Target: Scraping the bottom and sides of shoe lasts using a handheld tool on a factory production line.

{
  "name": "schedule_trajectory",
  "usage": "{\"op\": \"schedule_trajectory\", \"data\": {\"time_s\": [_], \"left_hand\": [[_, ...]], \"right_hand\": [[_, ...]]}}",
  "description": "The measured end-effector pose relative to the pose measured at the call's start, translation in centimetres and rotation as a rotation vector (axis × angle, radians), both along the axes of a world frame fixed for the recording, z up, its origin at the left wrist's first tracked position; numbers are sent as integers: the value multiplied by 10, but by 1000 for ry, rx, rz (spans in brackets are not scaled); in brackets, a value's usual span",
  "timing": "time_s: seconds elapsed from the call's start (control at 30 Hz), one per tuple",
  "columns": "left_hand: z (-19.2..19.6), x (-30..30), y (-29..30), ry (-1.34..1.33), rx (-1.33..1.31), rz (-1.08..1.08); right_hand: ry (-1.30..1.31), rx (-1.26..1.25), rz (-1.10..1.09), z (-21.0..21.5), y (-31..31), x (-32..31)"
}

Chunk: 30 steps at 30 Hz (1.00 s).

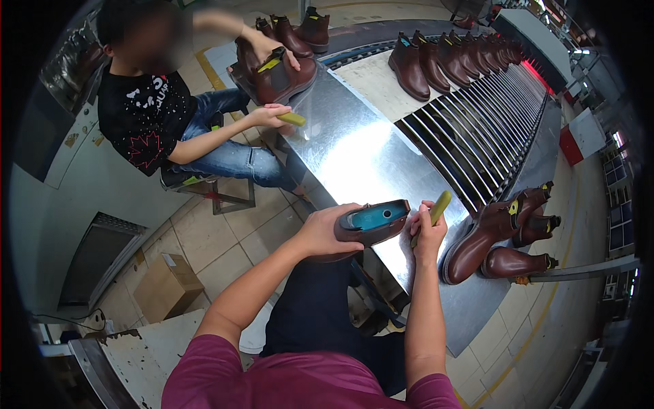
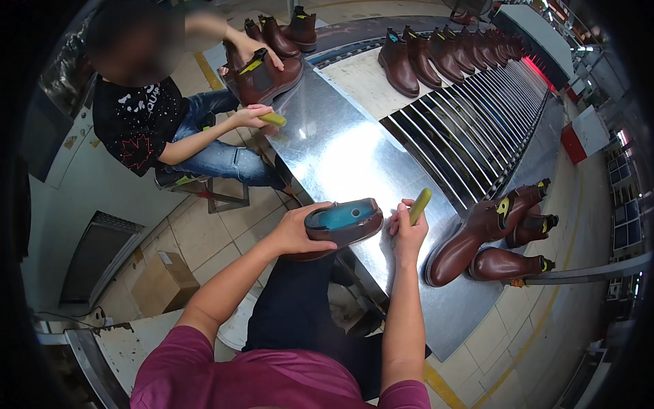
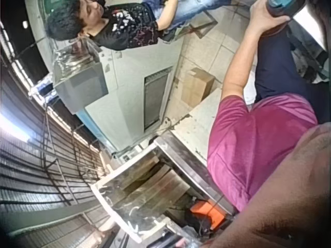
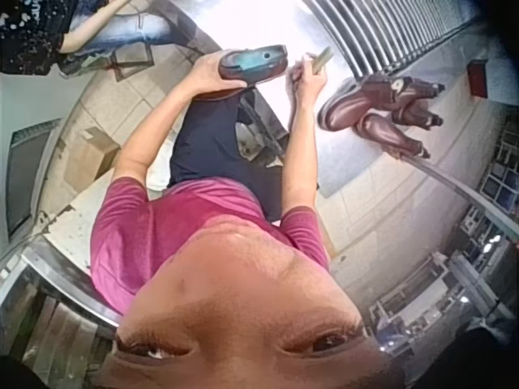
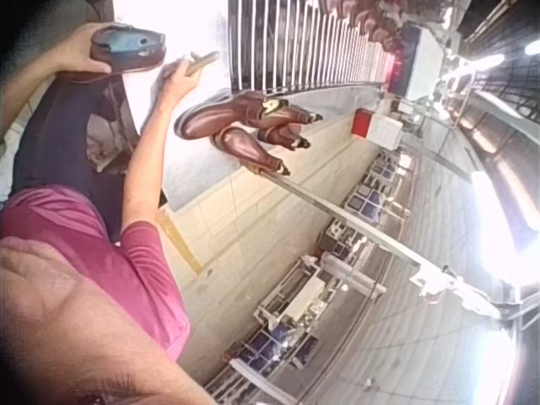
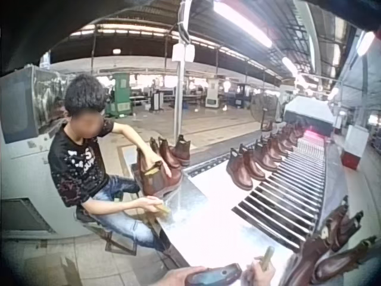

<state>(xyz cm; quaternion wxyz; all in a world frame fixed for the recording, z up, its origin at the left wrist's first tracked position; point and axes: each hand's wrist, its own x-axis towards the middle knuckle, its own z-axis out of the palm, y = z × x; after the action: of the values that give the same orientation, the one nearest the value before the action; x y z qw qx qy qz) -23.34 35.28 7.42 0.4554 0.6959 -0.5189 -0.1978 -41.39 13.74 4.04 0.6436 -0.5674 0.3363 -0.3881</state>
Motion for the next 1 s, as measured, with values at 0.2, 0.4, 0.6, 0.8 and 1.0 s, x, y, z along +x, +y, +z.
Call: {"op": "schedule_trajectory", "data": {"time_s": [0.2, 0.4, 0.6, 0.8, 1.0], "left_hand": [[-5, -2, -1, -10, -58, 32], [-10, 1, 7, -26, -61, 59], [-9, -8, -8, -21, -48, 45], [-48, 55, 3, 85, -156, -253], [90, 96, -95, 463, -244, 60]], "right_hand": [[-44, -20, -60, 4, -1, 1], [-41, -35, -52, -1, 0, 6], [-78, -4, -75, -3, -11, -3], [-153, 93, -8, 1, 2, 5], [-107, 88, -8, 7, -2, -10]]}}
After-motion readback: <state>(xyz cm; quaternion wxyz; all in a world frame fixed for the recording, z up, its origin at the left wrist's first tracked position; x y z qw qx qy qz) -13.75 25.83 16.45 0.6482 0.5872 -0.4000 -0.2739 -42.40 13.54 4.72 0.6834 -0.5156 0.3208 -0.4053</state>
